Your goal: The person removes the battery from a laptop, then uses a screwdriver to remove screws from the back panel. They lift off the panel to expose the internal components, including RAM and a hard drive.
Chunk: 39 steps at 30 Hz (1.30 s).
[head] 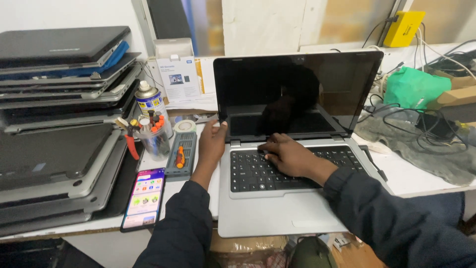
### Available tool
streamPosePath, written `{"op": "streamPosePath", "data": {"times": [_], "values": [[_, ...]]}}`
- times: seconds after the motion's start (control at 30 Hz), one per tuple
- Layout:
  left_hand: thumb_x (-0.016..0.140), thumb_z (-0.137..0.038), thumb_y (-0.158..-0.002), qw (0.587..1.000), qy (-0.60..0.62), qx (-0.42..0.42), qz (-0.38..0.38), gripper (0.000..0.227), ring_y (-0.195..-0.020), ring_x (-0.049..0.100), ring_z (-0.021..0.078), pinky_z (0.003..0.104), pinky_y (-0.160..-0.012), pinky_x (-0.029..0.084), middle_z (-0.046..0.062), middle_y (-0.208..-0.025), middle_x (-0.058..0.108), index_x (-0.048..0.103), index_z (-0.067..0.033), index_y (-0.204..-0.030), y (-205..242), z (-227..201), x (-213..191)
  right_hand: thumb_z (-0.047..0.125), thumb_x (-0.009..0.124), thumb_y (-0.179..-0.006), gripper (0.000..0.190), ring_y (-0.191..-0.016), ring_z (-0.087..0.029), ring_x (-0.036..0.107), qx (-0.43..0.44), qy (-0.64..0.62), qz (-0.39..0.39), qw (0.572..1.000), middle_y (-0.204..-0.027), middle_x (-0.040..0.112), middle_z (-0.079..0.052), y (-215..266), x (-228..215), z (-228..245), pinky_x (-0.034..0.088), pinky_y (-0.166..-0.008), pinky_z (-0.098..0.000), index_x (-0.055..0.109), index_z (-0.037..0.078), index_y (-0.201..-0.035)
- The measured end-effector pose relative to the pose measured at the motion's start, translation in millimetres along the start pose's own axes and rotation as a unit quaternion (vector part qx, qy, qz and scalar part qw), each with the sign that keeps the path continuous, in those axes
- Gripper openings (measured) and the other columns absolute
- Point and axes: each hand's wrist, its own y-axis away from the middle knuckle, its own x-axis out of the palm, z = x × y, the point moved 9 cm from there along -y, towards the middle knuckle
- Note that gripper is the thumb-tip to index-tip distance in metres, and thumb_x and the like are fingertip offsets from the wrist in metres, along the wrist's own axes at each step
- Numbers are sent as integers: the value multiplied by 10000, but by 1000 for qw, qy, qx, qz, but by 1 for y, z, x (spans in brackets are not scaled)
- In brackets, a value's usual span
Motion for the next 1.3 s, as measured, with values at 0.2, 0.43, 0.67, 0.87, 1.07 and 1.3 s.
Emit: {"op": "streamPosePath", "data": {"times": [0.2,0.43,0.67,0.87,1.07,1.3], "values": [[524,-447,-1068,999,-45,14,-22,419,-932,718,325,450,-854,531,125,-873,736,768,-110,-1032,-35,33,15,277,588,-994,360,-1157,-396,615,-10,-11,-15,1000,-1193,632,-149,-9,10,-5,530,-968,-510,683,156,-1319],[555,-459,-1055,997,-55,-1,-48,427,-869,709,326,425,-810,520,108,-786,714,744,-120,-878,-48,51,15,258,542,-1019,334,-1151,-356,613,-6,-5,-7,1000,-1172,618,-141,-16,7,2,527,-977,-472,692,158,-1301],[603,-482,-1027,996,-53,-24,-67,433,-935,712,375,453,-825,527,150,-814,719,748,-113,-851,-52,61,10,268,526,-1028,333,-1151,-346,605,-17,-25,-5,1000,-1148,606,-125,-16,8,1,523,-983,-460,702,167,-1292],[628,-413,-1000,999,-22,-13,-44,316,-881,700,276,407,-786,541,105,-810,718,715,-112,-962,-26,34,3,283,553,-1015,311,-1063,-383,600,-43,-6,-35,998,-1068,578,-124,-21,13,1,521,-918,-494,703,189,-1270],[637,-111,-941,995,-76,51,-30,531,-1258,606,437,495,-982,585,280,-1286,625,488,65,-1419,43,-31,-10,304,547,-1014,308,-1081,-378,600,-24,11,-27,999,-1090,588,-120,-25,21,0,515,-907,-505,710,198,-1253],[722,-179,-908,954,-210,155,148,520,-1390,482,499,583,-1152,413,289,-1425,530,582,33,-1362,139,-62,2,382,466,-1057,346,-1169,-313,584,21,31,18,999,-1191,576,-81,-24,20,-3,490,-993,-469,679,259,-1300]]}}
